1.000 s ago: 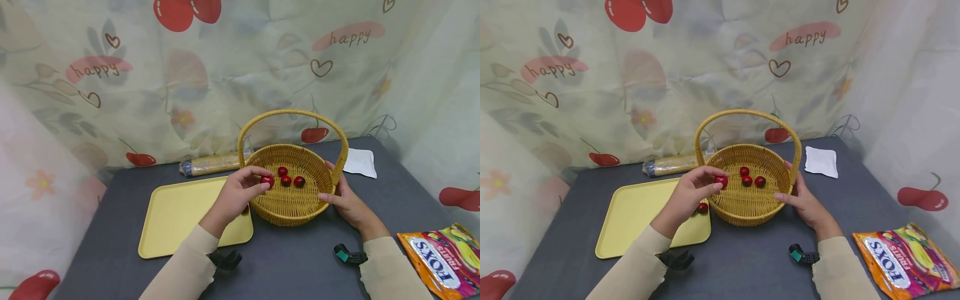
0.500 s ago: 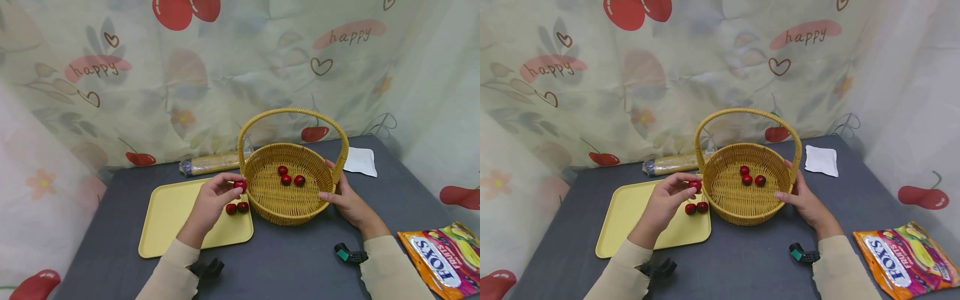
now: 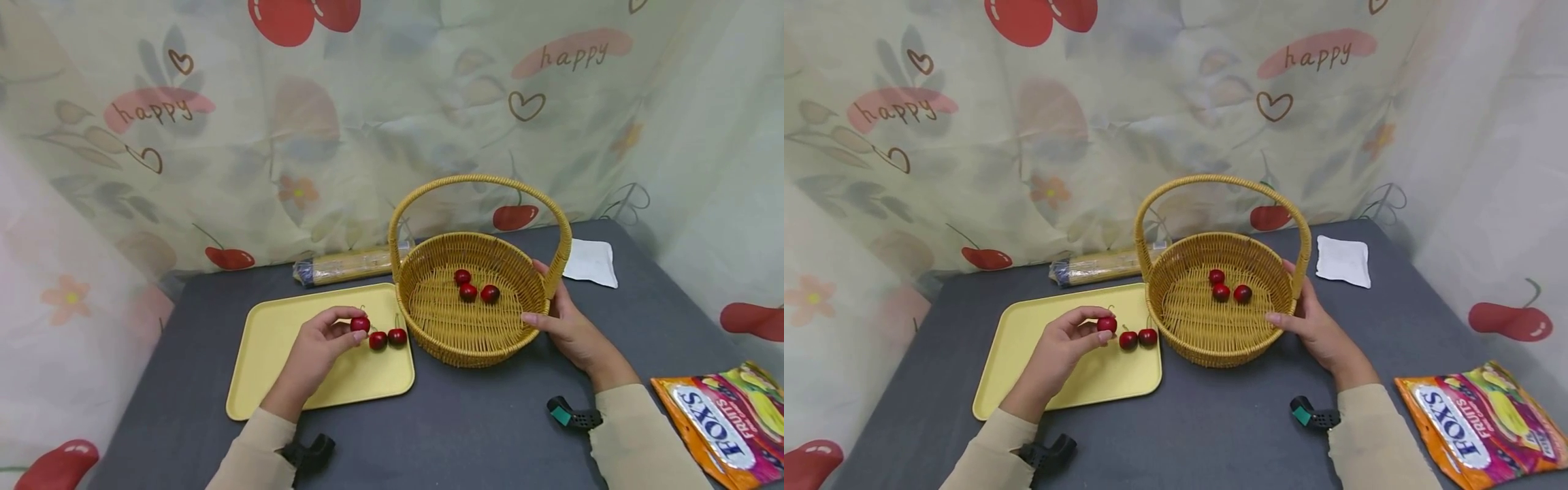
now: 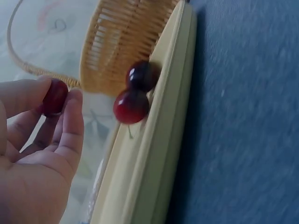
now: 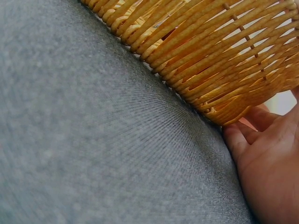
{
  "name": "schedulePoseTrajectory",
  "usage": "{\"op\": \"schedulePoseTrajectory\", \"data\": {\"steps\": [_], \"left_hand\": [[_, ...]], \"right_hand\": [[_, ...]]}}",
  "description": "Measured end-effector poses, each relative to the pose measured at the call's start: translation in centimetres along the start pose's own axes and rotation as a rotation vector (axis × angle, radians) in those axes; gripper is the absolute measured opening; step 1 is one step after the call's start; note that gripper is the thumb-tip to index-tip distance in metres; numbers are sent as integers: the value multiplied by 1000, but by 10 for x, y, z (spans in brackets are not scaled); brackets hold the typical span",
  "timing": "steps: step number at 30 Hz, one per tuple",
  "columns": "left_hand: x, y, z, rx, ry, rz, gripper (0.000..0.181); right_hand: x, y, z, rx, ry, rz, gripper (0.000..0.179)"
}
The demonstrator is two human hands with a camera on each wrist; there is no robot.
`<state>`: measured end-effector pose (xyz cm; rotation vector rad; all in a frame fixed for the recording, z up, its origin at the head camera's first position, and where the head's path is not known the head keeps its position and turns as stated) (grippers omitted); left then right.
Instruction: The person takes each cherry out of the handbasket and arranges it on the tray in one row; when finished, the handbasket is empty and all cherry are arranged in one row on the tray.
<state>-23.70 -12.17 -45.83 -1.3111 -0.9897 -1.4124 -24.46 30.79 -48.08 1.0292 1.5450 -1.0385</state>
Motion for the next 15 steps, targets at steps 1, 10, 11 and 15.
{"op": "schedulePoseTrajectory", "data": {"steps": [1,10,11,15], "left_hand": [[-1,0,-3,2,-3,2,34],[-20,-5,-19,38,-130,-64,32],[-22,-6,-21,47,-159,-70,31],[-28,-6,-23,66,-226,-80,29]], "right_hand": [[0,0,0,0,-2,1,100],[3,1,-1,2,-8,2,100],[3,1,-1,1,-8,1,99],[1,-1,-1,-1,-6,1,99]]}}
Point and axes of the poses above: each hand's wrist, its own y-axis away from the middle knuckle, its own z-axis out of the palm, x = y × z, the point moved 4 cm from there along -y, towards the middle knuckle, and after that the axes turned 11 degrees about y, right-handed, at the moved point
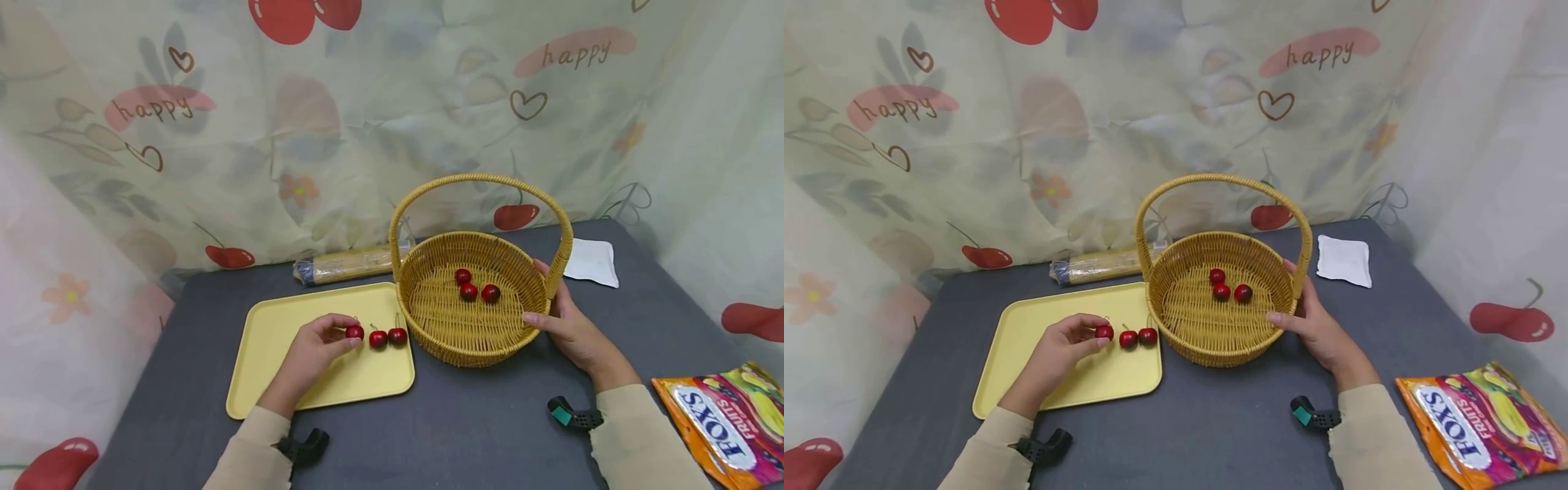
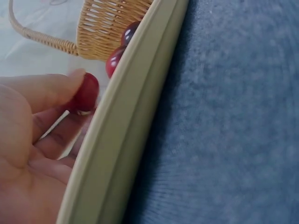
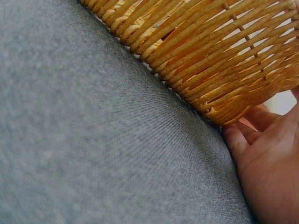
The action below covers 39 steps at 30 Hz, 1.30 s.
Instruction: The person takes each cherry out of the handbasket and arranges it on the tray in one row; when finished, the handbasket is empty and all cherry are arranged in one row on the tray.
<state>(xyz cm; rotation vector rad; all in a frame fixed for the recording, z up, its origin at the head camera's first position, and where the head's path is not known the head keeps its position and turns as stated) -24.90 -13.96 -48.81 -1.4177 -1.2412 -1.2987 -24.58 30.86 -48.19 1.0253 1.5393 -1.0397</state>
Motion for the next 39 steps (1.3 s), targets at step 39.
{"op": "schedulePoseTrajectory", "data": {"steps": [39], "left_hand": [[-3,4,4,-9,-154,53,25]], "right_hand": [[-1,-1,1,-11,0,-7,99]]}}
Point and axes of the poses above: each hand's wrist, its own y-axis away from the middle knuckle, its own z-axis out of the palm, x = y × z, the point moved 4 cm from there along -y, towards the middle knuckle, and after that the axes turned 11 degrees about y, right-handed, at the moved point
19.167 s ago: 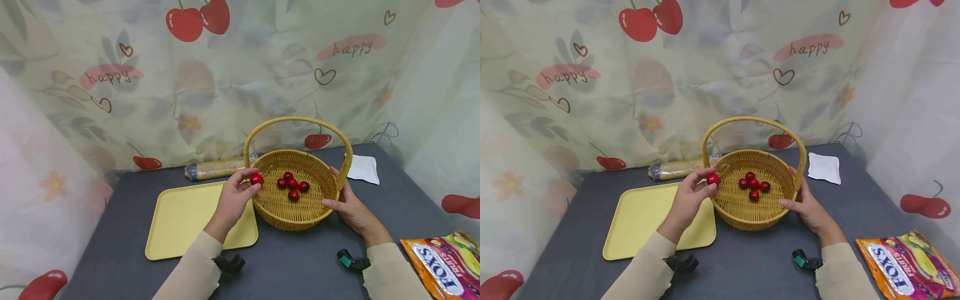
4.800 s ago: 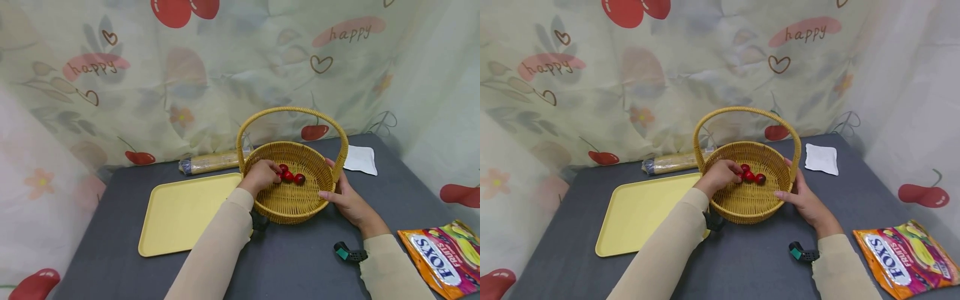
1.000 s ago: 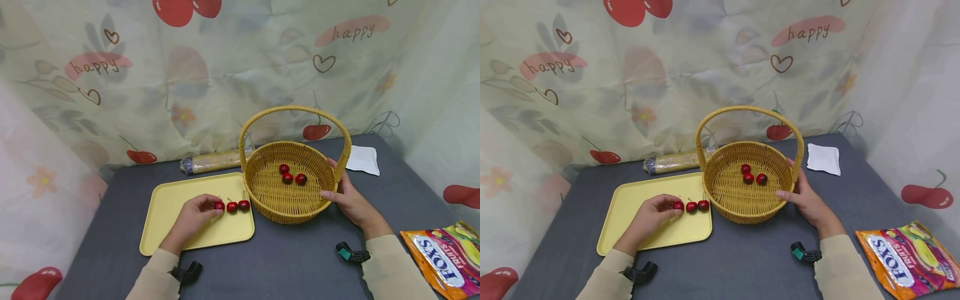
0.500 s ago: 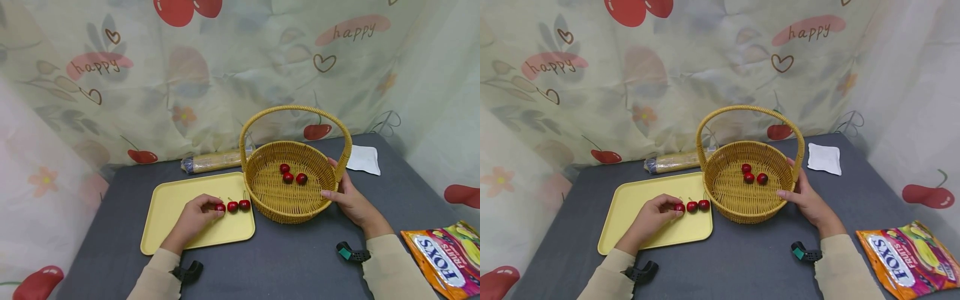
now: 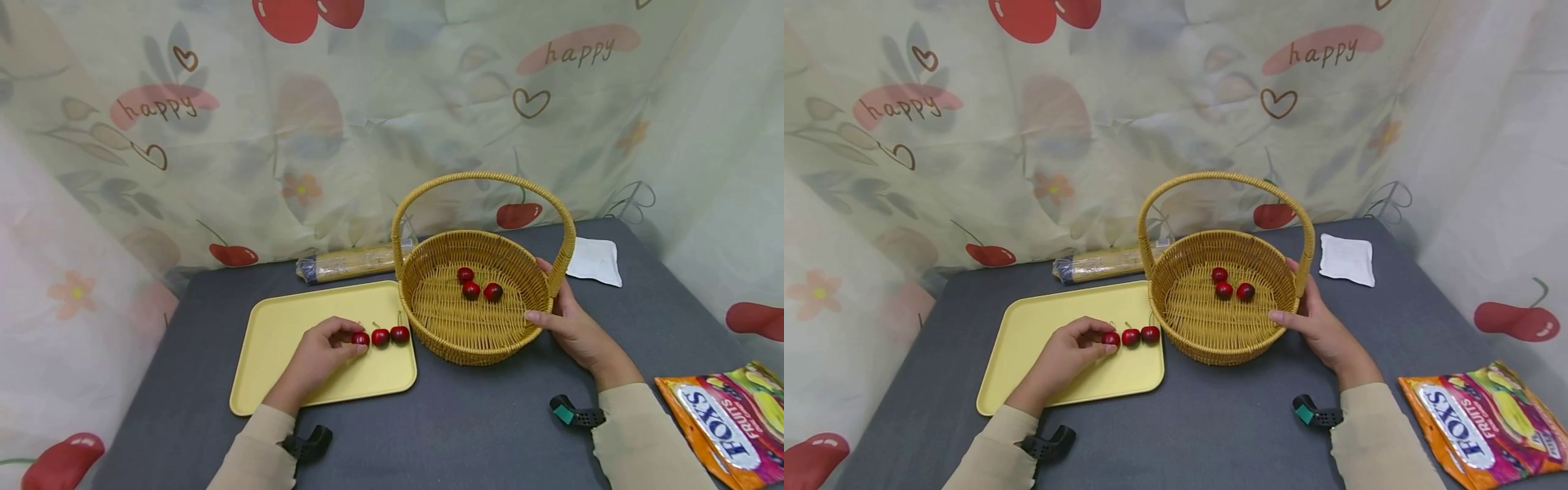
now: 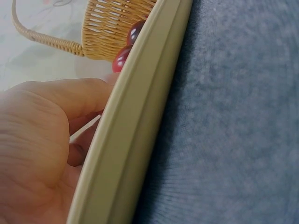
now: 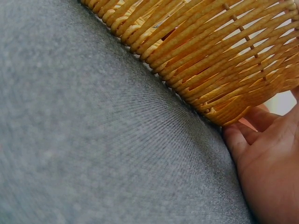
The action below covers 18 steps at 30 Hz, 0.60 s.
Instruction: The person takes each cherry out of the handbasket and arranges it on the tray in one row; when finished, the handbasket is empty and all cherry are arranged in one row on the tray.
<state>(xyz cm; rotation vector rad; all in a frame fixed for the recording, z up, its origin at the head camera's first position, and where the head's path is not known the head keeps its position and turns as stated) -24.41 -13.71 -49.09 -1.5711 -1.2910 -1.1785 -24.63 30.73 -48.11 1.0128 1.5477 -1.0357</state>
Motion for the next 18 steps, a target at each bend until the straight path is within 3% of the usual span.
{"op": "schedulePoseTrajectory", "data": {"steps": [18], "left_hand": [[-1,0,1,-6,-15,25,28]], "right_hand": [[2,-1,-1,1,2,-17,98]]}}
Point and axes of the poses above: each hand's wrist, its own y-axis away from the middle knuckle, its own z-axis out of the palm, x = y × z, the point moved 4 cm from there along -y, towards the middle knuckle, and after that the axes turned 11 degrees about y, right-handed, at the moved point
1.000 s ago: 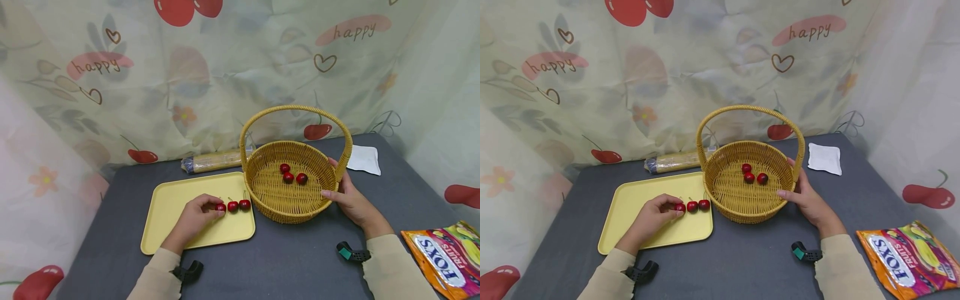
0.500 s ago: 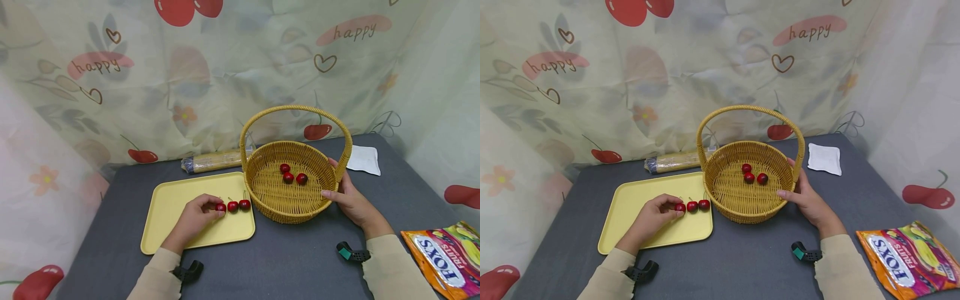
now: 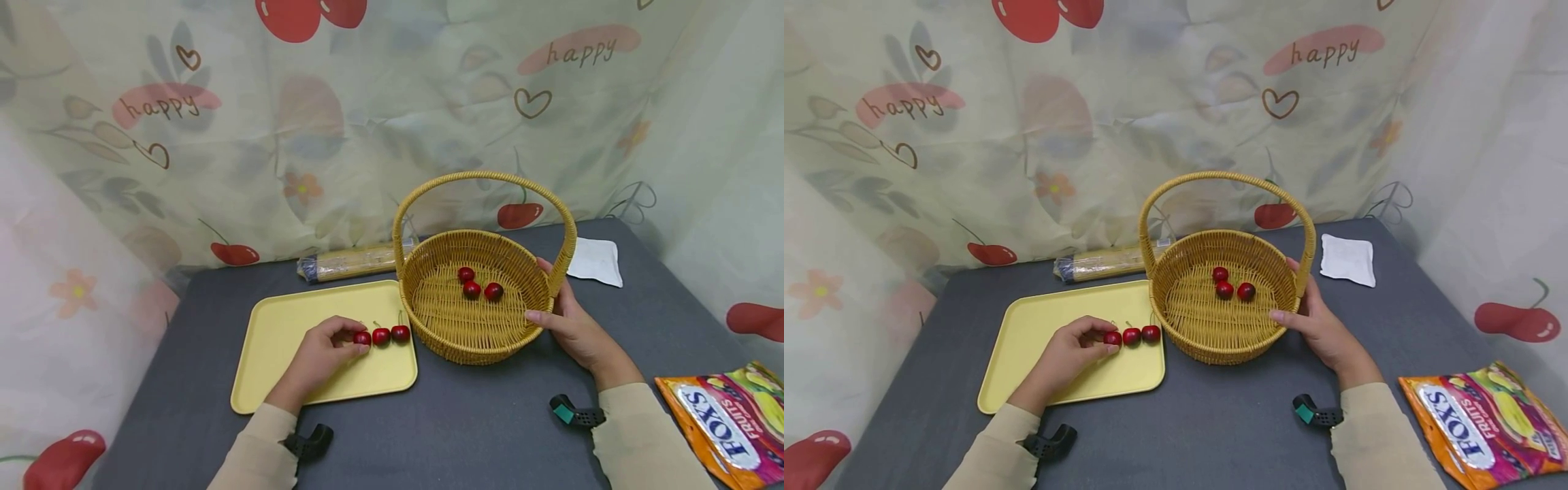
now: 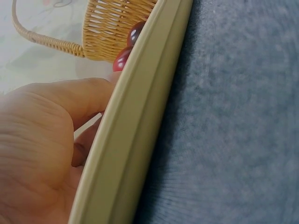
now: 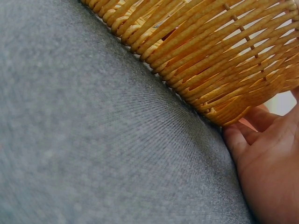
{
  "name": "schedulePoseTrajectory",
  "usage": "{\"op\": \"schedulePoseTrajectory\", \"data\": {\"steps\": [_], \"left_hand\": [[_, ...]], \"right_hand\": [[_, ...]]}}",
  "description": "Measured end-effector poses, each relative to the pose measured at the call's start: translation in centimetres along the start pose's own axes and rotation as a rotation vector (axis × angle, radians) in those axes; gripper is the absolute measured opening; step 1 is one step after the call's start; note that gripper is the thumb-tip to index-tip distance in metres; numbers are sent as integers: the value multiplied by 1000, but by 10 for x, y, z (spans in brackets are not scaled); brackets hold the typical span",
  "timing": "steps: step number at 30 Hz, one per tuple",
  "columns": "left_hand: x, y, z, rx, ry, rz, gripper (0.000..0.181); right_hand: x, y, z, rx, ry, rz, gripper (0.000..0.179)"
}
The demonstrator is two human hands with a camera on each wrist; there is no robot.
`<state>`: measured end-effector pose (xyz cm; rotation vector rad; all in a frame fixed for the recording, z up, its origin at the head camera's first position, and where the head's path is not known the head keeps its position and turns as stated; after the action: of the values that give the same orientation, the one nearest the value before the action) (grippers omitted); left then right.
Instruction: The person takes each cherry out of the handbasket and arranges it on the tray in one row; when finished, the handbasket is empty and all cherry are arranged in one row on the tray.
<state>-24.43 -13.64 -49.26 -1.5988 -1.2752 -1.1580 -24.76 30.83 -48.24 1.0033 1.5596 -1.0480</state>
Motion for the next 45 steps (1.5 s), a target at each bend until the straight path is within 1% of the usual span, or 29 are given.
{"op": "schedulePoseTrajectory", "data": {"steps": [3,5,8,12,14,17,22,24,27,32,35,41,45], "left_hand": [[-1,-1,0,-1,6,-2,29],[-1,-1,0,2,26,-5,28],[-2,-1,-2,34,65,-26,28],[-2,-1,-7,91,153,-38,42],[-2,-2,-9,101,216,-28,49],[-1,-3,-11,104,287,-13,58],[3,-3,-12,90,371,6,74],[5,-3,-13,92,393,16,76],[11,-3,-14,104,408,42,74],[28,0,-12,118,425,123,64],[42,3,-7,108,442,177,60],[71,8,9,36,473,267,58],[88,5,21,-24,493,313,59]], "right_hand": [[1,0,-1,0,-2,-3,98],[1,0,-1,0,-4,-3,98],[1,1,-1,1,-7,-3,99],[1,1,0,5,-7,-1,99],[0,1,0,6,-6,0,100],[0,1,1,5,-7,2,100],[0,1,1,3,-5,10,100],[0,2,1,4,-6,10,100],[0,2,1,4,-8,1,99],[0,1,1,2,-17,-14,99],[0,1,1,0,-20,-15,99],[0,2,1,-2,-18,-15,98],[0,2,1,2,-12,-12,98]]}}
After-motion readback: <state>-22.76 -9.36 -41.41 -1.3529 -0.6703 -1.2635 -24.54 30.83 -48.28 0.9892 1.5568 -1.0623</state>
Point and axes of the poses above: each hand's wrist, its own y-axis away from the middle knuckle, its own z-axis out of the palm, x = y × z, the point moved 4 cm from there along -y, towards the middle knuckle, and after that the axes turned 11 degrees about y, right-handed, at the moved point
